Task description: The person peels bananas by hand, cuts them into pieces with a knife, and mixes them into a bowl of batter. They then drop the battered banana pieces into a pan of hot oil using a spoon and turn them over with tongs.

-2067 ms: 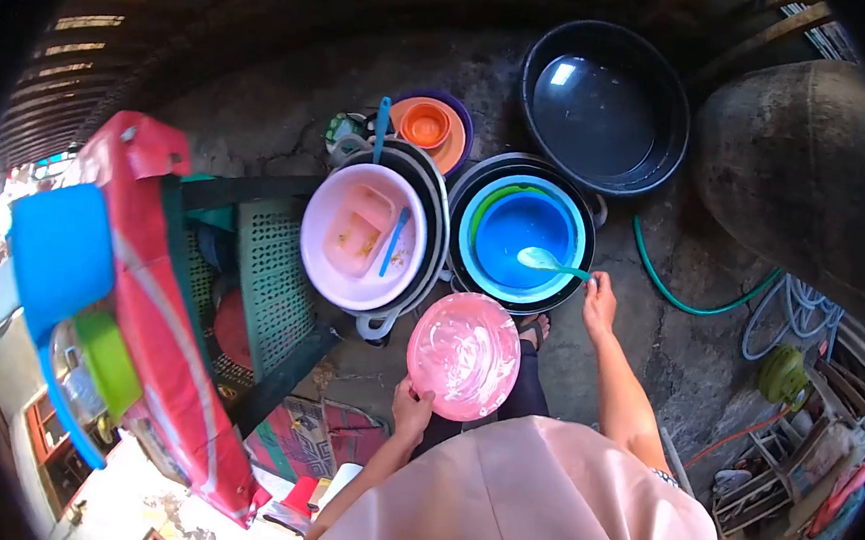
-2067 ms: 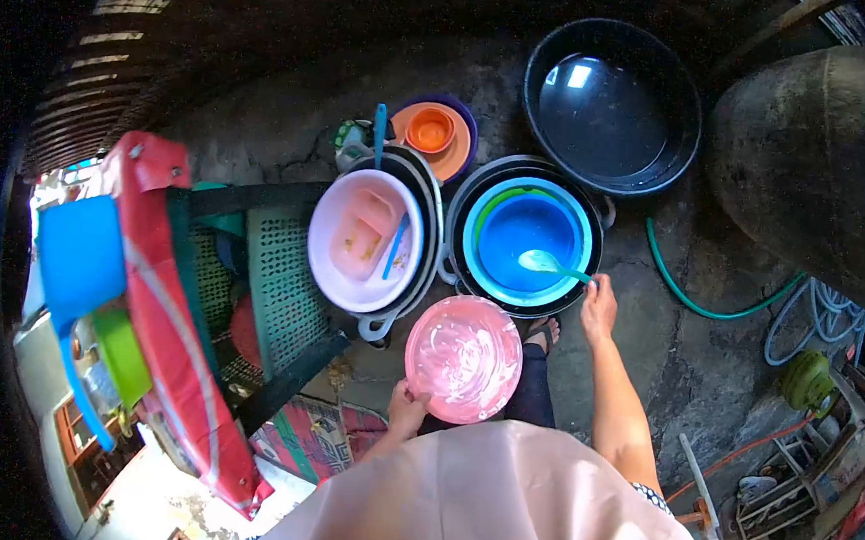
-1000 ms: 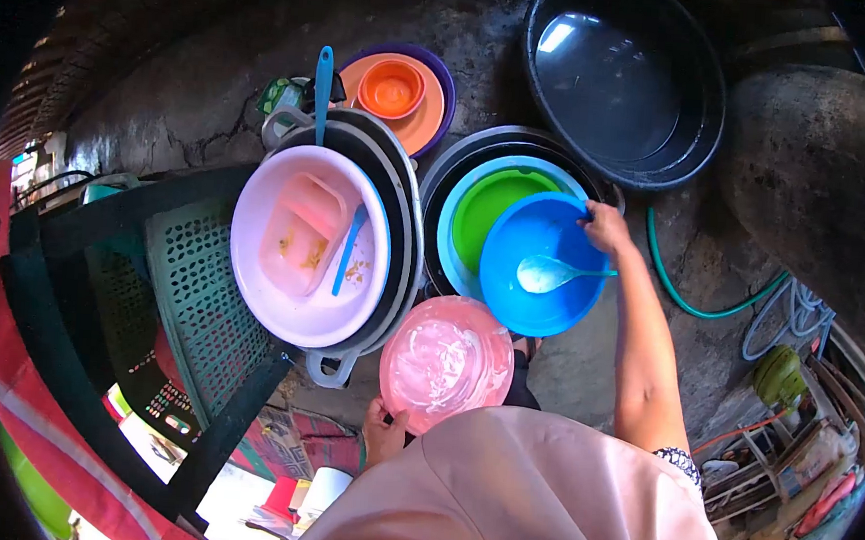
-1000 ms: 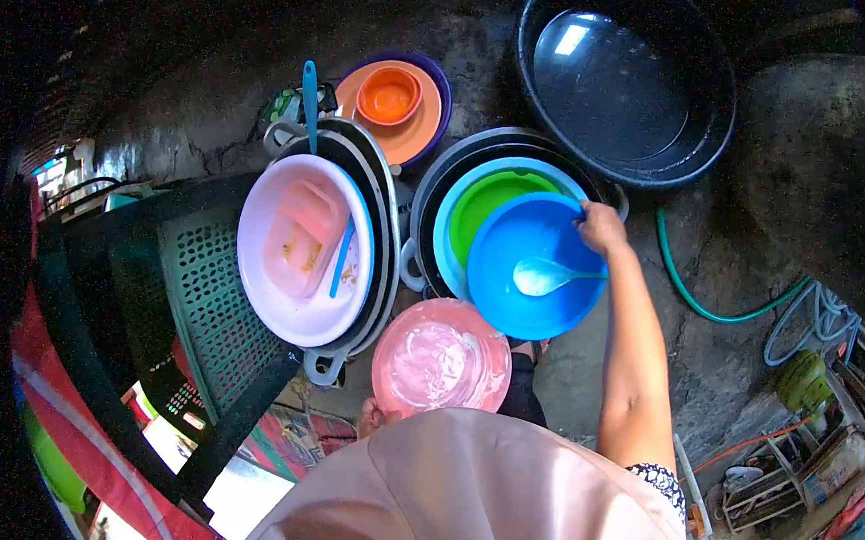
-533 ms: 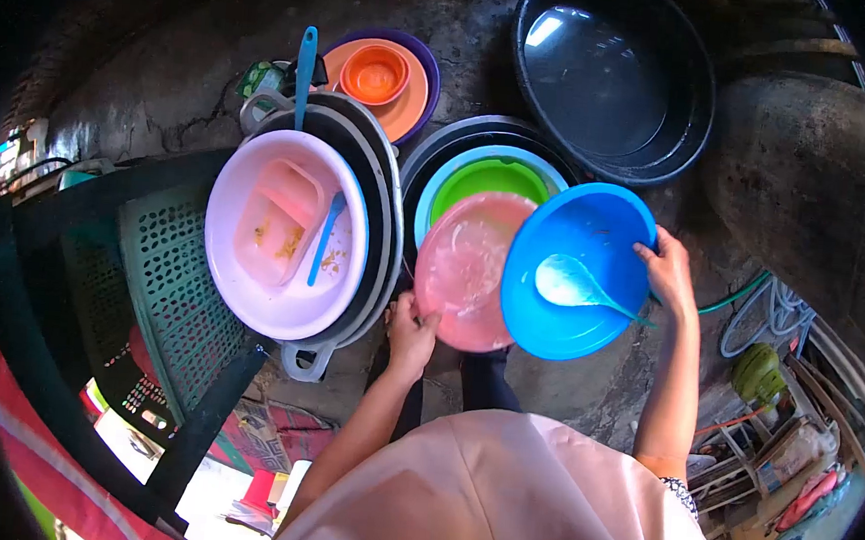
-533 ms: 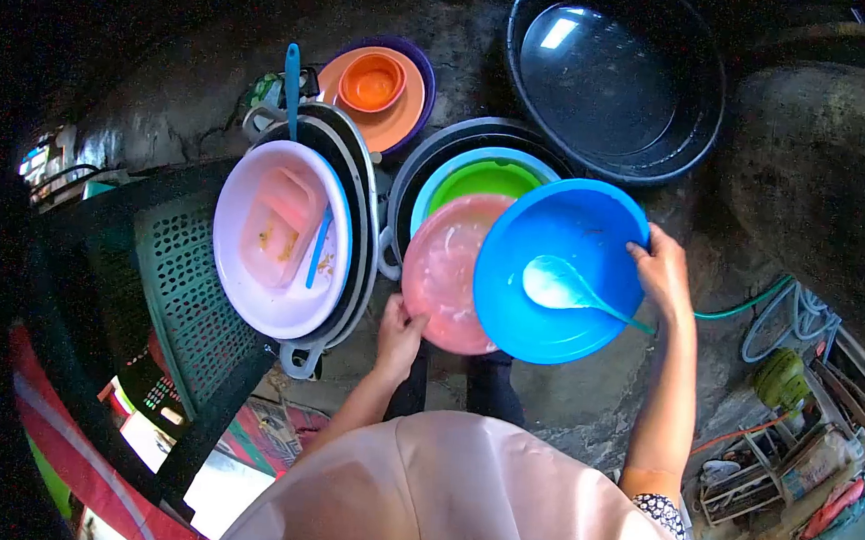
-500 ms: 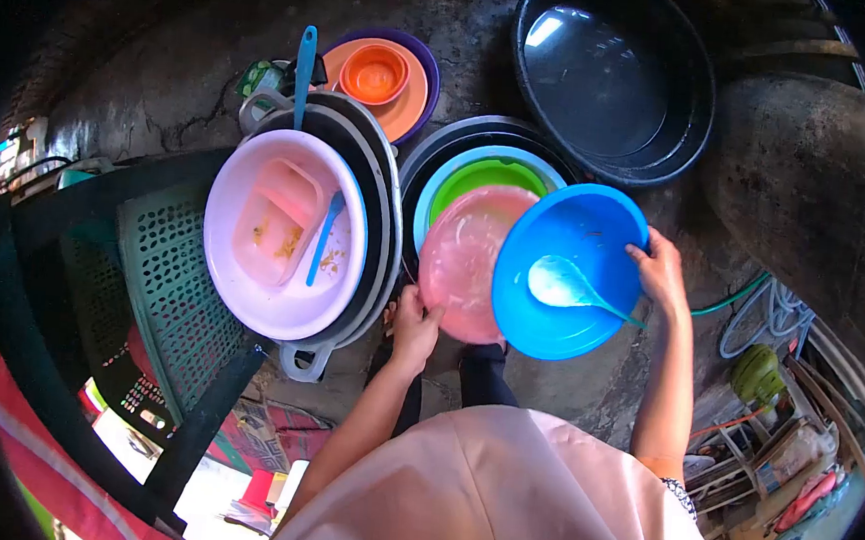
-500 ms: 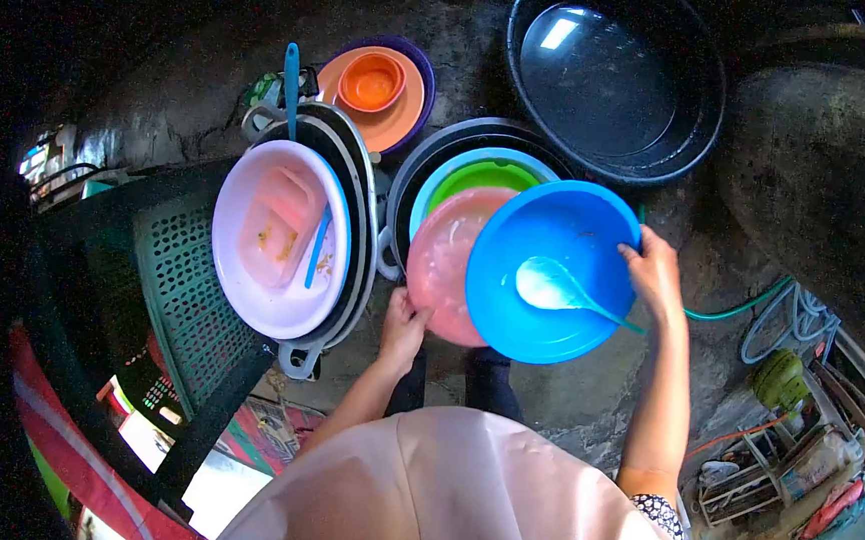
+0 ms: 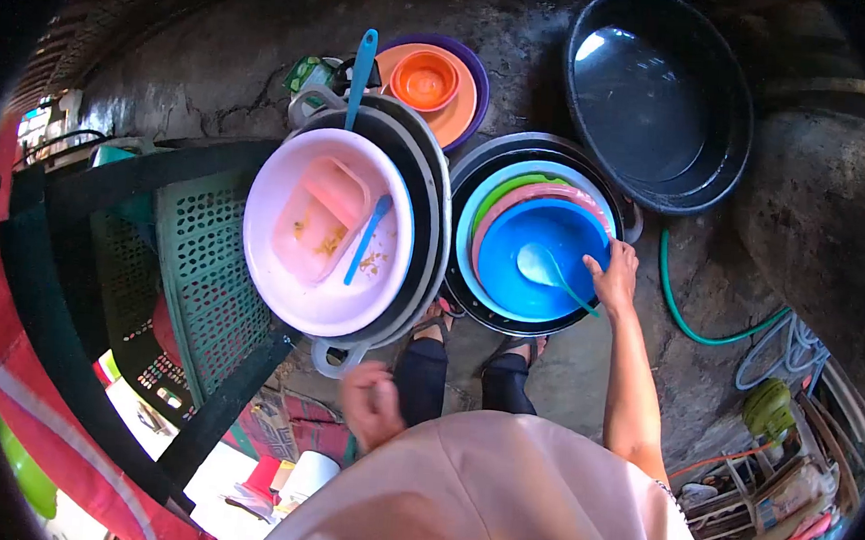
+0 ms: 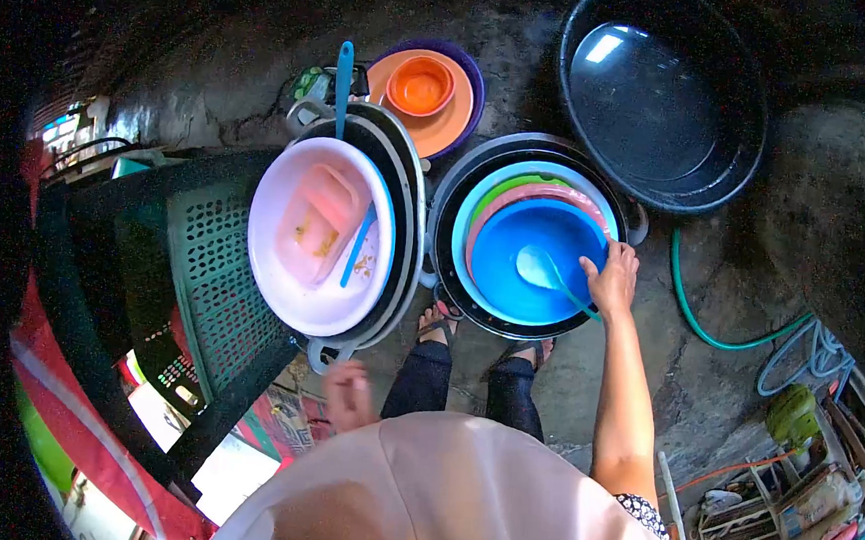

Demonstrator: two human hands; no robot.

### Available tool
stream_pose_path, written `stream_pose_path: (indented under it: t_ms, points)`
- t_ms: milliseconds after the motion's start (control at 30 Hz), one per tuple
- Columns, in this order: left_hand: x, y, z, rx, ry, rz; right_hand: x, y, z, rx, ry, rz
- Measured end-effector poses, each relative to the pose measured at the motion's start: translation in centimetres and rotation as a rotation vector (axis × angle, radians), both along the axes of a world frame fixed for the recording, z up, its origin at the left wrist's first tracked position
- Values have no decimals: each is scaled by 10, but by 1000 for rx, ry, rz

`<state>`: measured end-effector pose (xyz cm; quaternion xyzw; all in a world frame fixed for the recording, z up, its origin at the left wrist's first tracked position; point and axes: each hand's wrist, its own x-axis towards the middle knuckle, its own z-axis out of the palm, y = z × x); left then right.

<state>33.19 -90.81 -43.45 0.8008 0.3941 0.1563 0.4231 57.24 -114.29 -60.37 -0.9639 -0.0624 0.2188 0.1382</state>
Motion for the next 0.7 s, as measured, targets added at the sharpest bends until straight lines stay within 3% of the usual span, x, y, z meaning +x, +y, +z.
stream_pose_path:
  t_ms: [67,133,233,300,400,533,633,700]
  points:
    - [12,44,8,148,265,167,-4,-1,-13,21,41,-97]
    - [5,91,-6,466,548,49,-11,8,-16,78,2,-207]
    - [-26,145,-42,653,703,-4,-4,15,-17,53,26,-353]
    - [-22,160,-49,-124,475,344,0,15,-20,-54,71,-418]
    - [-7,163,-43,-96,536,356,10,-4,-31,0,303,-269]
    - [-10,175,-56,-261,467,499,6,-33,-32,308,427,-319]
    - [-20,187,-66,-445,433,586,-4,-55,-9,392,488,-477]
    - [-29,193,-69,-698,327,632,-16,-79,3,482,522,-624]
